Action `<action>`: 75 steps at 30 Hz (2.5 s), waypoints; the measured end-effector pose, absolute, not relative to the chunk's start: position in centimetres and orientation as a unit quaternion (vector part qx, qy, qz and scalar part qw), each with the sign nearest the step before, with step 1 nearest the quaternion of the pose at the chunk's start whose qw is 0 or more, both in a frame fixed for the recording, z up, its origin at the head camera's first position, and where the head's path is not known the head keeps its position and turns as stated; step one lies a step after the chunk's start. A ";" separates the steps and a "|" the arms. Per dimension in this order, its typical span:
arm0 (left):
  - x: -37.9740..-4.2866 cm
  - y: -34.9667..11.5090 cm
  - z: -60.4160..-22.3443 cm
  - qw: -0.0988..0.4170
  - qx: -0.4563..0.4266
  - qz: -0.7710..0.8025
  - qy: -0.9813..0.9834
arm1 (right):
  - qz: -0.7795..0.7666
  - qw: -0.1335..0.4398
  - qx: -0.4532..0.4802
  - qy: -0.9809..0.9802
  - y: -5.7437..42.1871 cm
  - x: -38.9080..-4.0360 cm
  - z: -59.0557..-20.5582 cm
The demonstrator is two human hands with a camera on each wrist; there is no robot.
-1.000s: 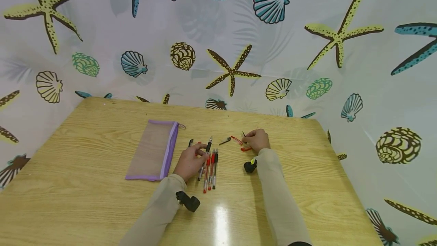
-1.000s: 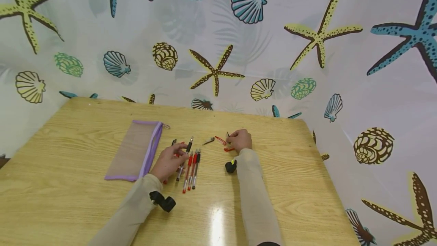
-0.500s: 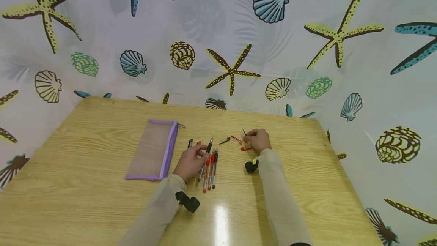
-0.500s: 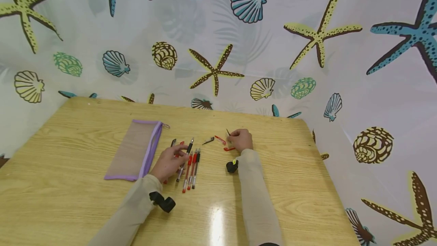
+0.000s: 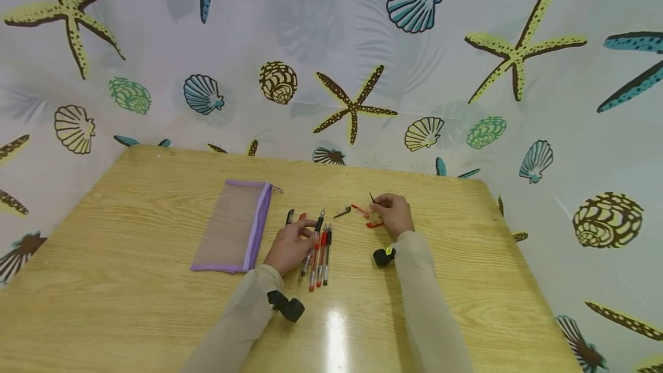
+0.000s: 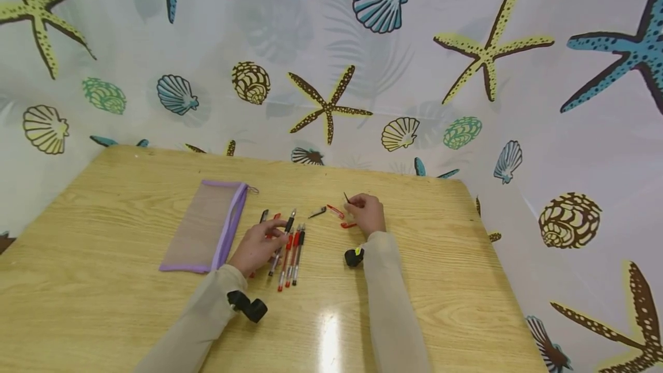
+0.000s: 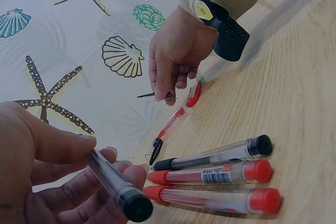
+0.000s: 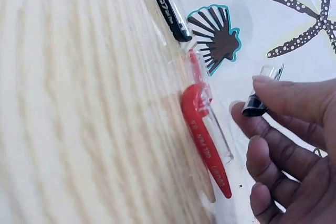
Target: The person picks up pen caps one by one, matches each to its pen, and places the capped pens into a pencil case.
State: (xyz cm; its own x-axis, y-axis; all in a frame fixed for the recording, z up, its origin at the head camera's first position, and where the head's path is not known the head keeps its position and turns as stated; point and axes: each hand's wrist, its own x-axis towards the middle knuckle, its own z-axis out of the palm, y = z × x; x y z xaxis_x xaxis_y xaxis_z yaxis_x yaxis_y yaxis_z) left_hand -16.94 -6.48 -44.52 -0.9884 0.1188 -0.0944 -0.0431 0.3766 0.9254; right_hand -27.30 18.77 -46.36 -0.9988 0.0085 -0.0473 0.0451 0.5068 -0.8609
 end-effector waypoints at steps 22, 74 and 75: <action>-16.8 -6.0 -44.5 0.087 0.036 0.552 0.828 | -0.600 0.013 -0.085 0.795 17.2 -25.2 -46.4; -16.6 -5.7 -44.7 0.099 0.050 0.529 0.841 | -0.651 0.019 -0.142 0.745 12.7 -22.4 -43.8; -16.6 -5.7 -44.6 0.099 0.050 0.529 0.841 | -0.653 0.021 -0.144 0.743 12.7 -22.5 -43.8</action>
State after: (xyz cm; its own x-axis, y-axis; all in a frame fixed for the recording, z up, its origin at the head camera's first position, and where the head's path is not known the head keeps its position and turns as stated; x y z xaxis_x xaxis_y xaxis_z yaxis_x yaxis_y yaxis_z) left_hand -16.62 -5.73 -44.64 -0.9755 0.1889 -0.1129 -0.0201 0.4344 0.9005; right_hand -22.45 12.70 -43.78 -0.9575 -0.2417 0.1574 -0.1873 0.1064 -0.9765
